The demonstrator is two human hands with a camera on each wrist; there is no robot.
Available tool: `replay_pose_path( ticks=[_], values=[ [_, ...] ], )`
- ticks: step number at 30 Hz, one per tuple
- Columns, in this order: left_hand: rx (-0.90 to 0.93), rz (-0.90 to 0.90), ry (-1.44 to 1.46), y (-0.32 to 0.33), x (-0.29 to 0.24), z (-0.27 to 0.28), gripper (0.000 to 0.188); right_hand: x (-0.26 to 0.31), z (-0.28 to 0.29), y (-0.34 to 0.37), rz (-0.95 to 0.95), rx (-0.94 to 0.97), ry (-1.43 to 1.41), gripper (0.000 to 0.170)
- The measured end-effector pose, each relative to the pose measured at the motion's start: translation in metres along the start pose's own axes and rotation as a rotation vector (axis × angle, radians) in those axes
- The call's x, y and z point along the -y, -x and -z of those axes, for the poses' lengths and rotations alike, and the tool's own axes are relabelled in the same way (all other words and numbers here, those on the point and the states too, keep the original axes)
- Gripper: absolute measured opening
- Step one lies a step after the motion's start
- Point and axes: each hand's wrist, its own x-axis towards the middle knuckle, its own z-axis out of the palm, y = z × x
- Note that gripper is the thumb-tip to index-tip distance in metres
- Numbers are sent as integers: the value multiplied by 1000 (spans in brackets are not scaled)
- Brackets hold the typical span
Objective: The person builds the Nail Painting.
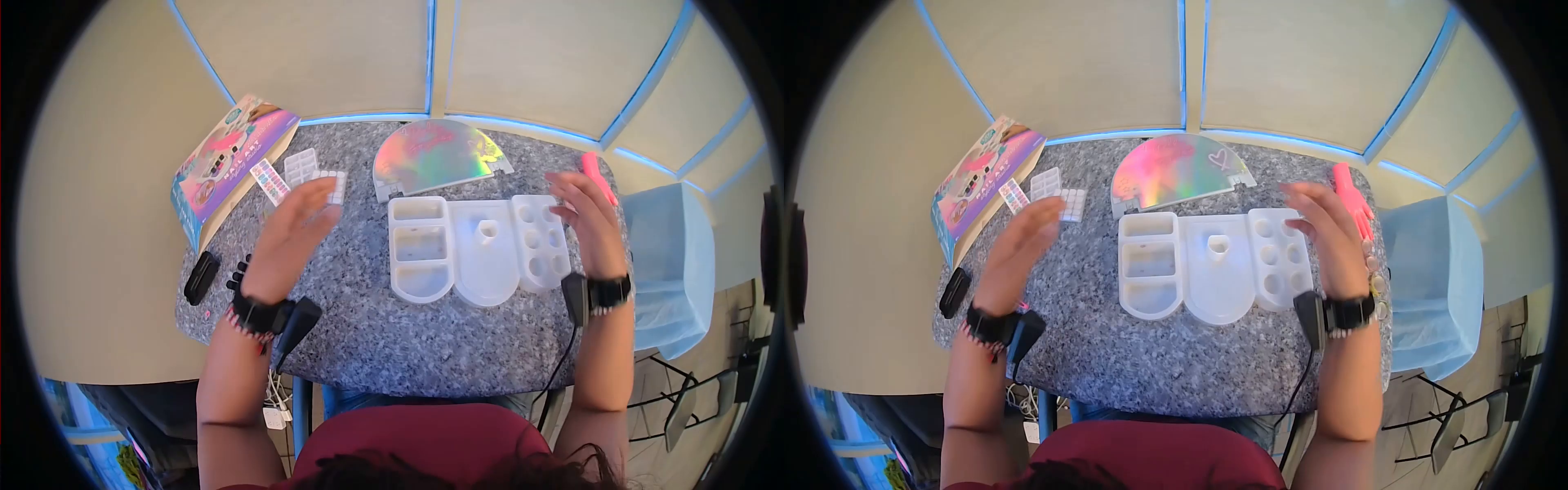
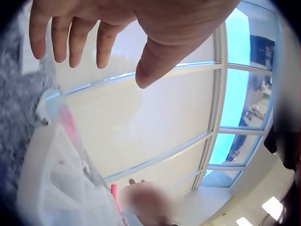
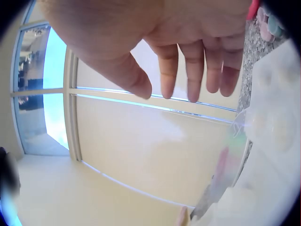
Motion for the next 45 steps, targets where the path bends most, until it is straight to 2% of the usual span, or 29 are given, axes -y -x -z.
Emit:
replay_pose_path(
  ticks=[1,2,3,4,5,6,7,8,9,10,11,13,16,17,18,20,24,26,27,29,30,32,37,42,45],
  values=[
    [97,79,148,-13,5,-10,56,-7,7,-17,-29,95,132,34],
    [105,76,149,-25,7,-19,56,-13,12,-32,-62,189,265,41],
    [118,182,166,-37,9,-28,56,-14,13,-46,-63,180,269,41],
    [131,289,182,-45,11,-38,57,-14,14,-61,-132,268,402,46],
    [139,289,184,-51,14,-48,57,-16,15,-71,-203,356,533,51],
    [109,315,143,-55,18,-57,65,-22,15,-77,-205,350,535,51],
    [76,339,103,-62,22,-62,74,-29,16,-84,-284,396,549,58],
    [77,337,106,-69,33,-62,74,-37,16,-90,-363,444,563,65],
    [136,229,1,-77,46,-59,70,-47,20,-97,-268,510,624,68],
    [196,132,-102,-80,56,-58,67,-51,21,-104,-281,517,624,68],
    [202,160,-99,-79,52,-61,67,-58,21,-108,-306,511,511,68],
    [118,381,364,-82,43,-69,67,-55,13,-97,-346,517,343,65],
    [13,411,402,-88,46,-71,64,-74,27,-108,-335,444,284,63],
    [-30,420,423,-94,60,-69,58,-80,31,-113,-289,440,267,58],
    [-29,422,422,-100,66,-66,58,-87,35,-115,-292,440,267,58],
    [121,438,382,-110,71,-61,51,-89,35,-115,-398,300,68,55],
    [153,403,327,-118,67,-67,45,-76,27,-104,-458,224,76,42],
    [132,255,271,-109,50,-73,37,-73,29,-104,-530,199,108,34],
    [138,251,269,-109,47,-72,37,-72,31,-103,-527,193,106,34],
    [158,-16,109,-107,45,-70,31,-72,32,-99,-302,213,214,24],
    [158,-17,109,-108,47,-70,31,-74,38,-98,-301,212,214,24],
    [149,-118,59,-110,50,-71,26,-70,47,-94,-106,317,347,21],
    [182,-174,20,-99,47,-78,21,-64,43,-64,72,206,357,16],
    [154,-232,-61,-92,40,-81,21,-69,59,-62,48,196,390,16],
    [172,-168,-106,-89,36,-78,25,-68,60,-61,51,221,393,16]
  ],
)
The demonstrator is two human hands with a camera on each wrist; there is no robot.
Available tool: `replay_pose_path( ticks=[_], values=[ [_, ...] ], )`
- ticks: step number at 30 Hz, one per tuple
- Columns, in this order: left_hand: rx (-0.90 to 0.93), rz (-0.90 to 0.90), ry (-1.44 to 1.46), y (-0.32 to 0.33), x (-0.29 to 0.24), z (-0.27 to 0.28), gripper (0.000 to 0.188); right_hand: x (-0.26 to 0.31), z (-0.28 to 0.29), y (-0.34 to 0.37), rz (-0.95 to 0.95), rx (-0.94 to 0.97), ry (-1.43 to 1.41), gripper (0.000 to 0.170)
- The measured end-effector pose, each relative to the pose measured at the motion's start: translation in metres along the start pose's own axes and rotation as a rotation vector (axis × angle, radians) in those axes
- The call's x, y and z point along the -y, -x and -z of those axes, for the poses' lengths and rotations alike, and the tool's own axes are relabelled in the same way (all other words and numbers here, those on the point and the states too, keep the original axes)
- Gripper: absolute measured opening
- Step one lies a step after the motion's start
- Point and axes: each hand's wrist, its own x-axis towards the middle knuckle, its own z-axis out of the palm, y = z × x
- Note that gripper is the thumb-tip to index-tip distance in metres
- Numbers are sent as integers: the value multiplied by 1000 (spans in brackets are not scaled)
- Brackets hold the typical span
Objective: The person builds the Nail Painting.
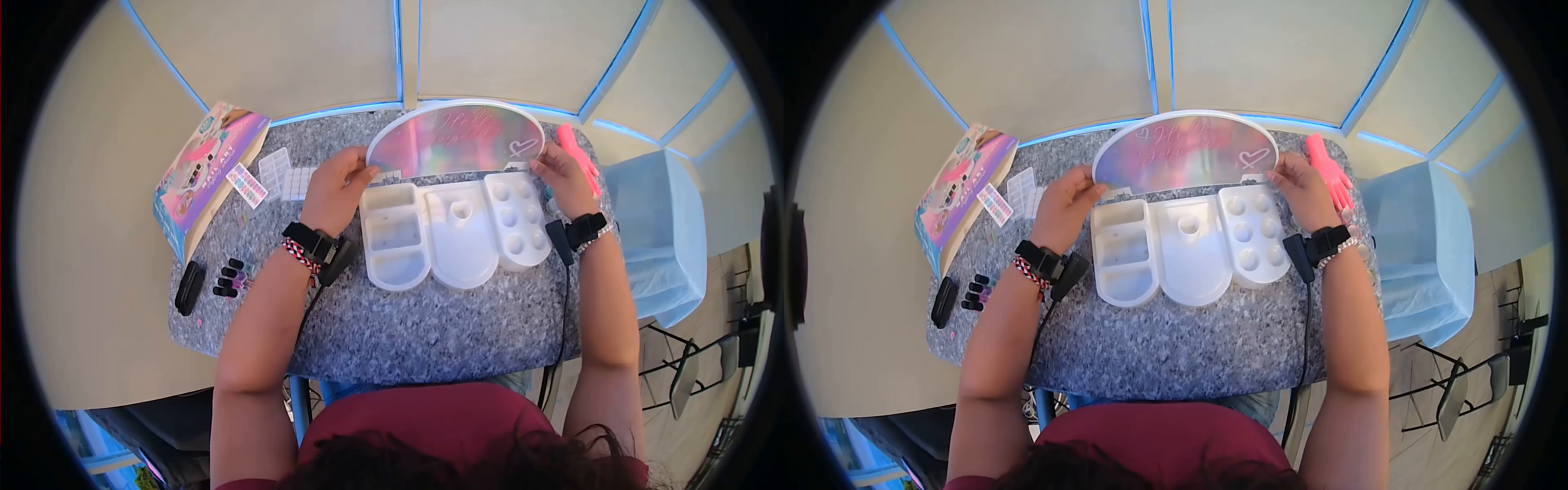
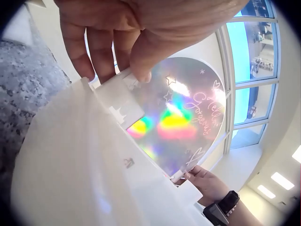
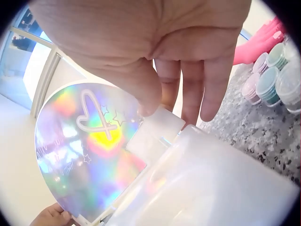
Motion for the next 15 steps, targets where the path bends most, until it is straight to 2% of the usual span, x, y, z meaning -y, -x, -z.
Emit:
replay_pose_path(
  ticks=[6,8,10,12,15],
  values=[
    [-33,46,183,-3,26,-5,22,-6,-1,-4,-80,53,-83,16],
    [22,103,228,-7,34,-3,22,-3,-4,-3,-120,62,-113,16],
    [4,87,235,-6,36,-4,22,-8,-7,-5,-77,18,-80,9],
    [-14,68,241,-3,32,-5,22,-8,-5,-4,-88,38,-30,10],
    [-60,44,119,2,23,-1,20,-11,-3,0,-91,61,12,7]
  ],
)
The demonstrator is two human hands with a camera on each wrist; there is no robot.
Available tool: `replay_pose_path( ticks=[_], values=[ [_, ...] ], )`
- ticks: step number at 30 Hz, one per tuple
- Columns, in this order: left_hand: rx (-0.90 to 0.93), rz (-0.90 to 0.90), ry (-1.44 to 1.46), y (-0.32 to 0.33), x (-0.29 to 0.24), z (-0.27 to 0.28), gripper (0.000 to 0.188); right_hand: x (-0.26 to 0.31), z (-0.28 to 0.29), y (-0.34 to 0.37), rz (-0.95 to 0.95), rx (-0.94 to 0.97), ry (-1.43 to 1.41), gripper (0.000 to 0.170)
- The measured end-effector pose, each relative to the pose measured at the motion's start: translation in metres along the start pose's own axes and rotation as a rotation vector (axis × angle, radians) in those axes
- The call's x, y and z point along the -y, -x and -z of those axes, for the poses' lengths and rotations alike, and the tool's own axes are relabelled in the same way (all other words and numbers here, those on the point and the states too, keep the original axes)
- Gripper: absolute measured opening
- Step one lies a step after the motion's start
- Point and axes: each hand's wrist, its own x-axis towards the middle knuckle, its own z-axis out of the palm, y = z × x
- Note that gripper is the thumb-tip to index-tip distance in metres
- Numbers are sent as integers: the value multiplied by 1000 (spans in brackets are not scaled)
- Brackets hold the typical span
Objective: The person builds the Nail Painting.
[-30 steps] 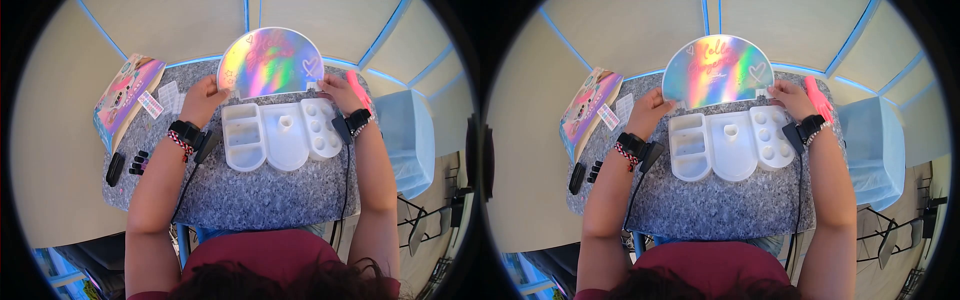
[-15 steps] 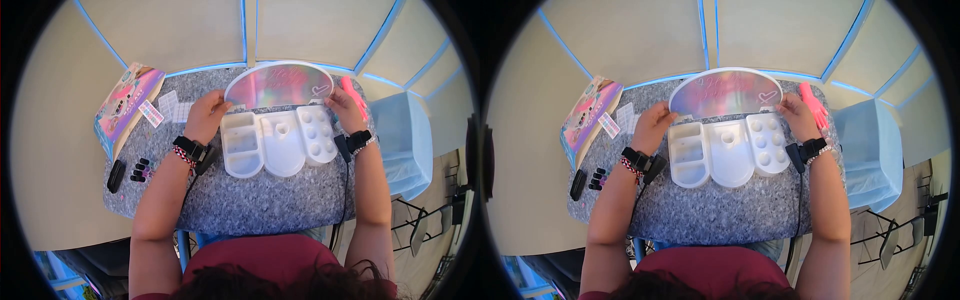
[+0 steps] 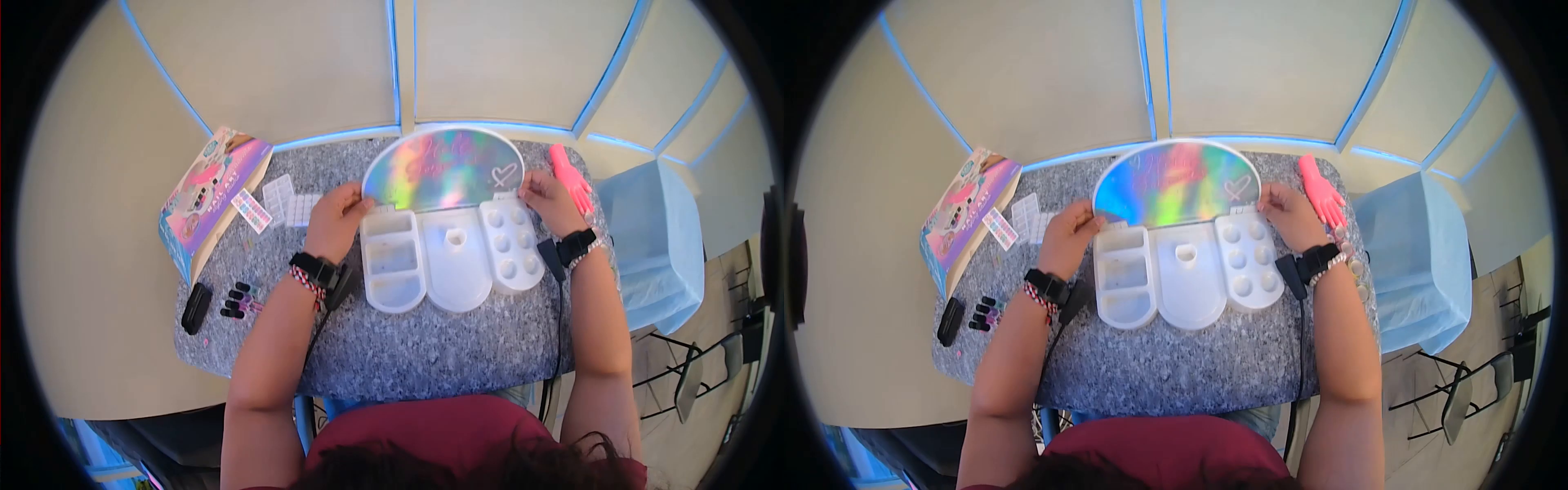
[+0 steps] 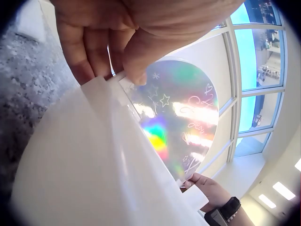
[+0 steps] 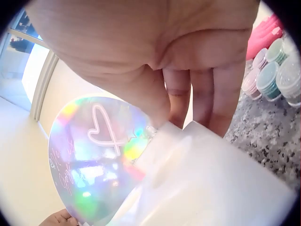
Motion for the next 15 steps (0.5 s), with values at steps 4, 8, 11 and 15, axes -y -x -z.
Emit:
replay_pose_path(
  ticks=[4,8,11,15],
  values=[
    [22,1,-54,5,0,1,19,9,-3,7,-43,9,81,10],
    [76,27,-73,7,1,2,20,10,-7,14,-15,-4,145,17],
    [106,62,-45,9,-11,1,24,16,-4,18,-68,47,344,23],
    [11,-8,65,13,-8,-5,27,35,-15,25,72,-34,371,16]
  ],
)
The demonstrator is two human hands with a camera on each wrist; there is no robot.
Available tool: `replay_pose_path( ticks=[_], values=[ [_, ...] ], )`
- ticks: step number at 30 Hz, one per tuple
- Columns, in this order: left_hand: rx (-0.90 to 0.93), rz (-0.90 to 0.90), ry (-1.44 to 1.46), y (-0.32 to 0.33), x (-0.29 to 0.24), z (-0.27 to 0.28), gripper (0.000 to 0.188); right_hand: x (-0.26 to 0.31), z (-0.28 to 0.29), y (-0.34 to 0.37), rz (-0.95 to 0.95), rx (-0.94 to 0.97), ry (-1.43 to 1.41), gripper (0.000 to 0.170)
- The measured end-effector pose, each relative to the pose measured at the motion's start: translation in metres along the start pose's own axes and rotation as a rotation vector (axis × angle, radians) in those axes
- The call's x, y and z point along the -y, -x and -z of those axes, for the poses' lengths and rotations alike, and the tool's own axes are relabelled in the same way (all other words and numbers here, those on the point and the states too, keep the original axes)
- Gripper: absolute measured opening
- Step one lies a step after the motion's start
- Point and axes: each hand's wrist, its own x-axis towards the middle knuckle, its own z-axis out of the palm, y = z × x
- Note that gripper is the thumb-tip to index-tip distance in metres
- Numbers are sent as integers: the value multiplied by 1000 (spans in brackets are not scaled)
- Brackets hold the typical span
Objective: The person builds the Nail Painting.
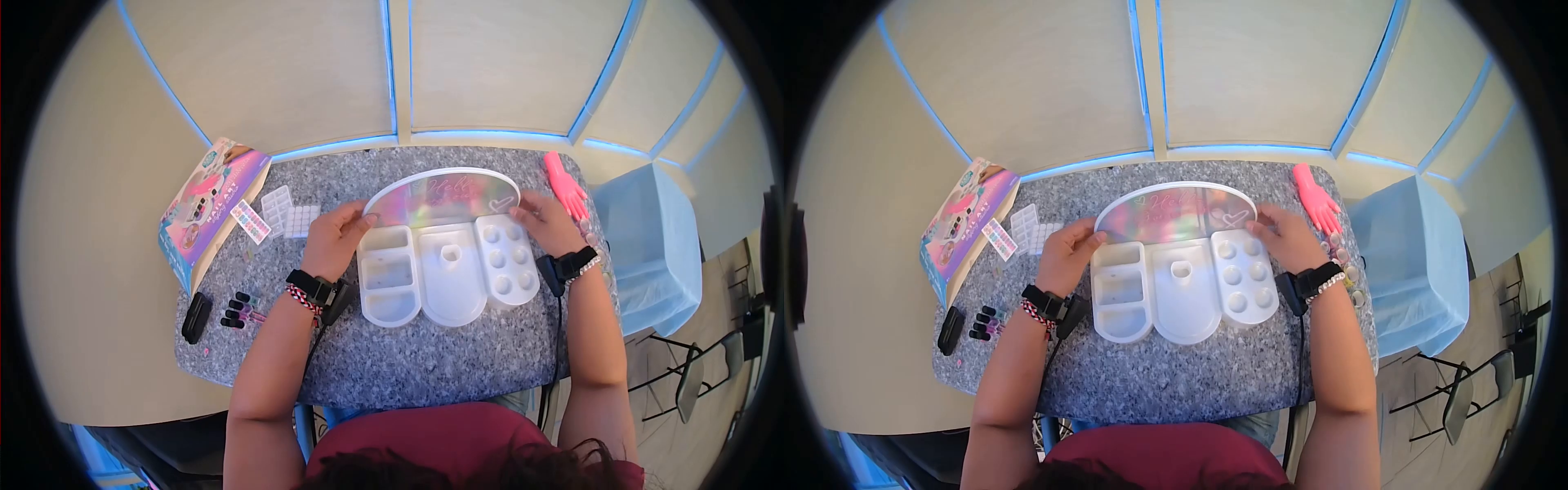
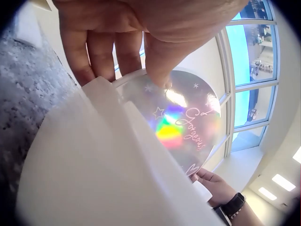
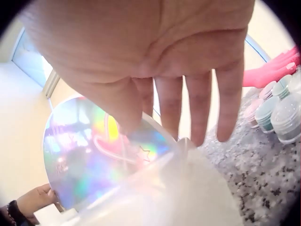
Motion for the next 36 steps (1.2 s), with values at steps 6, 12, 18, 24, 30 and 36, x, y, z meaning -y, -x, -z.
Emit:
replay_pose_path(
  ticks=[6,12,18,24,30,36],
  values=[
    [6,-8,-111,1,6,3,19,9,3,1,61,-84,-128,10],
    [2,-33,-291,-1,6,5,19,8,2,-1,104,-118,64,11],
    [28,27,-185,12,0,7,18,14,26,7,97,-170,103,37],
    [53,58,-74,27,11,12,19,-9,32,6,-75,-195,473,29],
    [12,62,-138,34,-6,10,19,-14,22,-17,-213,-201,698,27],
    [53,51,-21,34,12,13,21,-25,21,-16,-186,-111,503,39]
  ],
)
